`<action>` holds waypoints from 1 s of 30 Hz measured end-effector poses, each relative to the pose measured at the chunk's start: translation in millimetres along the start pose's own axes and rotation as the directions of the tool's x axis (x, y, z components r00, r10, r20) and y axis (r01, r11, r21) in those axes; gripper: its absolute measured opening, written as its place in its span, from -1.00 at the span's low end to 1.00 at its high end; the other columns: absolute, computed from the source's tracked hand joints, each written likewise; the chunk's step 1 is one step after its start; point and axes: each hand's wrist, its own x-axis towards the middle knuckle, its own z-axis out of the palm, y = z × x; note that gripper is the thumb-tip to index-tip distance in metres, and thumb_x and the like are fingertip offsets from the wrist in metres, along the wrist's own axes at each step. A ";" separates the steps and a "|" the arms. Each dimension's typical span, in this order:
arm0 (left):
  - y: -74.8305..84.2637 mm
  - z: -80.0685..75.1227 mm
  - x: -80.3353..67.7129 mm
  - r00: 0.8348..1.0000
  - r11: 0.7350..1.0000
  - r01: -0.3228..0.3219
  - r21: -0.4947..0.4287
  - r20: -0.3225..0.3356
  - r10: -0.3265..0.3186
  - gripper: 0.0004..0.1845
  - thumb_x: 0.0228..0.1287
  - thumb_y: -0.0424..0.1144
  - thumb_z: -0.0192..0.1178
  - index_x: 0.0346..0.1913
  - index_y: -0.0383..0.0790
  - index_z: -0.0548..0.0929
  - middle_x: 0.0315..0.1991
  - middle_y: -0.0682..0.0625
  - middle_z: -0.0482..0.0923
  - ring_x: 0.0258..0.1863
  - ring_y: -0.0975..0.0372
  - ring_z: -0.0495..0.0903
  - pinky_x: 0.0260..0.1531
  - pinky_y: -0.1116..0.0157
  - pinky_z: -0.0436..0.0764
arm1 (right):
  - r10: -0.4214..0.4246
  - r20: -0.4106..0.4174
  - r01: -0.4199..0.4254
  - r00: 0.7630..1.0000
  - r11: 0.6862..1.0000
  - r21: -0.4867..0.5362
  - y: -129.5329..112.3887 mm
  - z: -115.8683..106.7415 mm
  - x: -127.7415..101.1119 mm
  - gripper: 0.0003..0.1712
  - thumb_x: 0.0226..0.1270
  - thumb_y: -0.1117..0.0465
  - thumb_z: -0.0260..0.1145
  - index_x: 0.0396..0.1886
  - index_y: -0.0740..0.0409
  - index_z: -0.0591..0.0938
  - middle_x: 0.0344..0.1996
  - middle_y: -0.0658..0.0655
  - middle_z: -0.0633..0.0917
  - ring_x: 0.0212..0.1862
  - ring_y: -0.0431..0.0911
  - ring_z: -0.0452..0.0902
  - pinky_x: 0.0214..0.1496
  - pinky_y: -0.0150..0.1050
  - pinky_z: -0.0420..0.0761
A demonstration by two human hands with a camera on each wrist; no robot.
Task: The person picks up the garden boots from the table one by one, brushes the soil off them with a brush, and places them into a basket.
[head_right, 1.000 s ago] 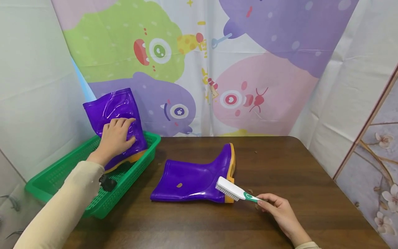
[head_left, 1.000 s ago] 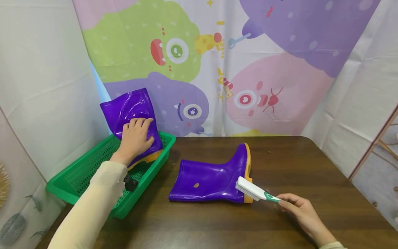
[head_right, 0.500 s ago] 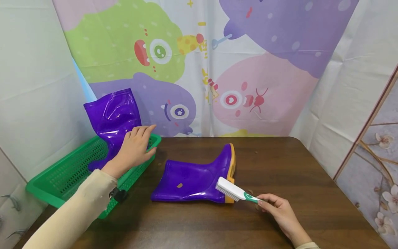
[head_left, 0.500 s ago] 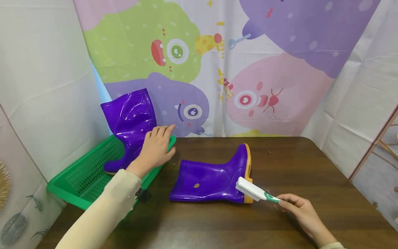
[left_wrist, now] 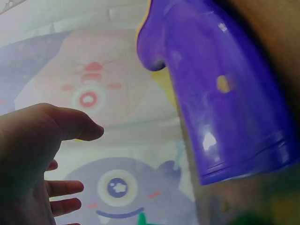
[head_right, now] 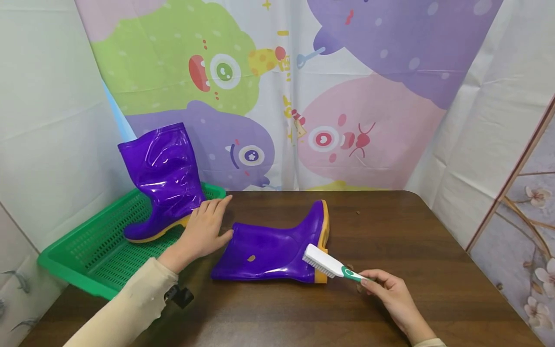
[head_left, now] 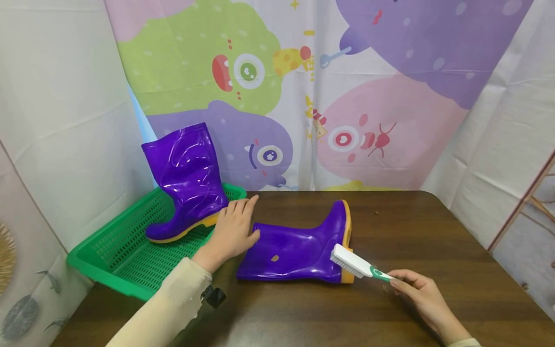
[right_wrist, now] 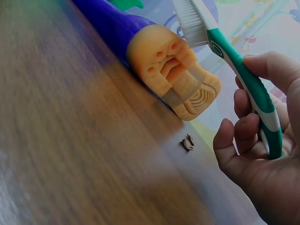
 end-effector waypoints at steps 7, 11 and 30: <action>3.9 24.8 -11.2 0.996 0.995 0.073 -0.072 0.061 -0.069 -0.10 0.19 -0.09 0.36 0.48 -0.39 0.17 0.24 -0.31 0.36 0.21 -0.17 0.33 0.10 -0.12 0.40 | -0.015 0.014 0.015 1.000 1.000 0.024 1.8 0.4 -1.9 -0.74 0.42 0.51 0.13 -0.09 0.26 0.71 -0.21 -0.11 0.70 -0.19 -0.21 0.59 -0.17 -0.37 0.62; 6.1 36.3 -15.2 0.988 0.988 0.123 -0.098 0.103 -0.113 -0.10 0.21 -0.10 0.36 0.48 -0.41 0.16 0.25 -0.33 0.35 0.22 -0.19 0.32 0.11 -0.12 0.39 | -0.022 0.015 0.022 1.000 0.999 0.029 2.5 -0.1 -2.4 -0.73 0.42 0.52 0.12 -0.09 0.27 0.70 -0.20 -0.11 0.70 -0.17 -0.21 0.59 -0.17 -0.36 0.63; 17.2 79.5 -31.7 0.902 0.953 0.298 -0.063 0.344 -0.259 -0.05 0.35 0.33 0.04 0.49 -0.38 0.19 0.23 -0.44 0.34 0.20 -0.21 0.33 0.09 -0.12 0.39 | -0.015 0.030 0.014 0.999 1.000 0.017 0.6 -1.5 -0.7 -0.74 0.43 0.49 0.13 -0.09 0.25 0.70 -0.22 -0.11 0.70 -0.20 -0.22 0.59 -0.16 -0.36 0.63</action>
